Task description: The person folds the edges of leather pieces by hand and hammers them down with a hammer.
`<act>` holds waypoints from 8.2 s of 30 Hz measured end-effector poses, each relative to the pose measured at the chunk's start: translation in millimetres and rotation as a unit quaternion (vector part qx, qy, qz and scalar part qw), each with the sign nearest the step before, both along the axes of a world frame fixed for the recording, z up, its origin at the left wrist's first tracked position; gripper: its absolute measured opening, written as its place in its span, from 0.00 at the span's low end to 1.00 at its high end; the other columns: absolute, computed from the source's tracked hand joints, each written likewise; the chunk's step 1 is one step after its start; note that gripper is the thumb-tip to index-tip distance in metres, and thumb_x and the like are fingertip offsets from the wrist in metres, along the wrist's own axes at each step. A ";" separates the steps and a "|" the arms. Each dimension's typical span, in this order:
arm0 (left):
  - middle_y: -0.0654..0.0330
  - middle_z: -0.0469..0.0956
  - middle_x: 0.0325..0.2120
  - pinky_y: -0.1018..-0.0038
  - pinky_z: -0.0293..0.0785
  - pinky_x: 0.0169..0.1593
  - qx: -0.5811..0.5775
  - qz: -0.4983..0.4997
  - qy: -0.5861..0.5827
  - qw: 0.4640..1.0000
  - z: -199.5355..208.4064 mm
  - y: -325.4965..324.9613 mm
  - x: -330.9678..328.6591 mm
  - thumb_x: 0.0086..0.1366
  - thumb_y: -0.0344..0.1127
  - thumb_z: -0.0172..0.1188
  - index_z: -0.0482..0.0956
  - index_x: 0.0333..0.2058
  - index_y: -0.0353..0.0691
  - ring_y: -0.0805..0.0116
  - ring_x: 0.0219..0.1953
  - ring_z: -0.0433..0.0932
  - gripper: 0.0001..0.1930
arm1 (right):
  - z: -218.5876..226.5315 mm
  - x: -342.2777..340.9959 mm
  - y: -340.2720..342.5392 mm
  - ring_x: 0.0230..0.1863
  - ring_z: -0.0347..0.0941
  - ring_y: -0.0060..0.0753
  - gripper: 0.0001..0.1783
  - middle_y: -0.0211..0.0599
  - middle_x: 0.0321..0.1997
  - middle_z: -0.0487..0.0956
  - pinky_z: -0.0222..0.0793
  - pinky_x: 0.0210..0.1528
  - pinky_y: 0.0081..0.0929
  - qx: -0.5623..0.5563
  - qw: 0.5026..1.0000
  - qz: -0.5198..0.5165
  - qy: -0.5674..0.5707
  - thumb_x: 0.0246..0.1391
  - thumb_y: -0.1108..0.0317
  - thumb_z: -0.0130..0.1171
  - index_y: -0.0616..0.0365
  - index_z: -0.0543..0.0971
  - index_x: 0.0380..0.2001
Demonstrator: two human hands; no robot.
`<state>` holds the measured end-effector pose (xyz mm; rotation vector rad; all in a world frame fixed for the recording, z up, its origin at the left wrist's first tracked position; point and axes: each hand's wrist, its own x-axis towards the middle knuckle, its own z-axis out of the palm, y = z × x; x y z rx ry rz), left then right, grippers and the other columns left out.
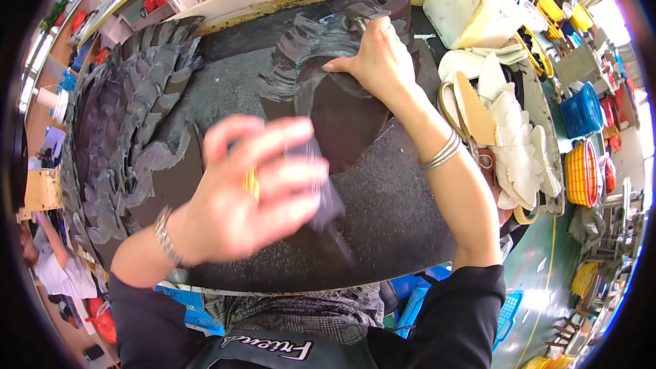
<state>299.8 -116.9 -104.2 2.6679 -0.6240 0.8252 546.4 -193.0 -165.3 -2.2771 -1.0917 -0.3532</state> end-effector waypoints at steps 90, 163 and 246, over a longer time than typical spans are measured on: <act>0.80 0.73 0.26 0.61 0.52 0.44 -0.156 0.179 0.187 0.953 -69.5 -2.8 -90.7 0.35 0.41 0.72 0.85 0.29 0.55 0.64 0.39 0.62 0.16 | 51.3 -172.4 -116.4 0.15 0.67 0.23 0.14 0.28 0.19 0.62 0.63 0.12 0.25 -0.284 0.870 0.365 0.169 0.47 0.65 0.60 0.58 0.72 0.37; 0.75 0.75 0.25 0.63 0.52 0.47 -0.164 0.285 0.180 0.927 -65.0 -20.0 -137.7 0.41 0.30 0.71 0.83 0.29 0.52 0.64 0.38 0.65 0.13 | 68.1 -187.2 -100.0 0.15 0.69 0.25 0.11 0.29 0.19 0.65 0.65 0.12 0.26 -0.306 0.845 0.395 0.189 0.47 0.67 0.59 0.56 0.71 0.33; 0.76 0.71 0.24 0.62 0.48 0.42 -0.133 0.431 0.092 0.887 -79.7 -64.8 -131.5 0.45 0.33 0.70 0.84 0.33 0.48 0.64 0.35 0.61 0.12 | 53.7 -181.2 -69.3 0.15 0.70 0.32 0.11 0.33 0.19 0.65 0.67 0.13 0.29 -0.272 0.854 0.419 0.146 0.48 0.68 0.60 0.57 0.69 0.32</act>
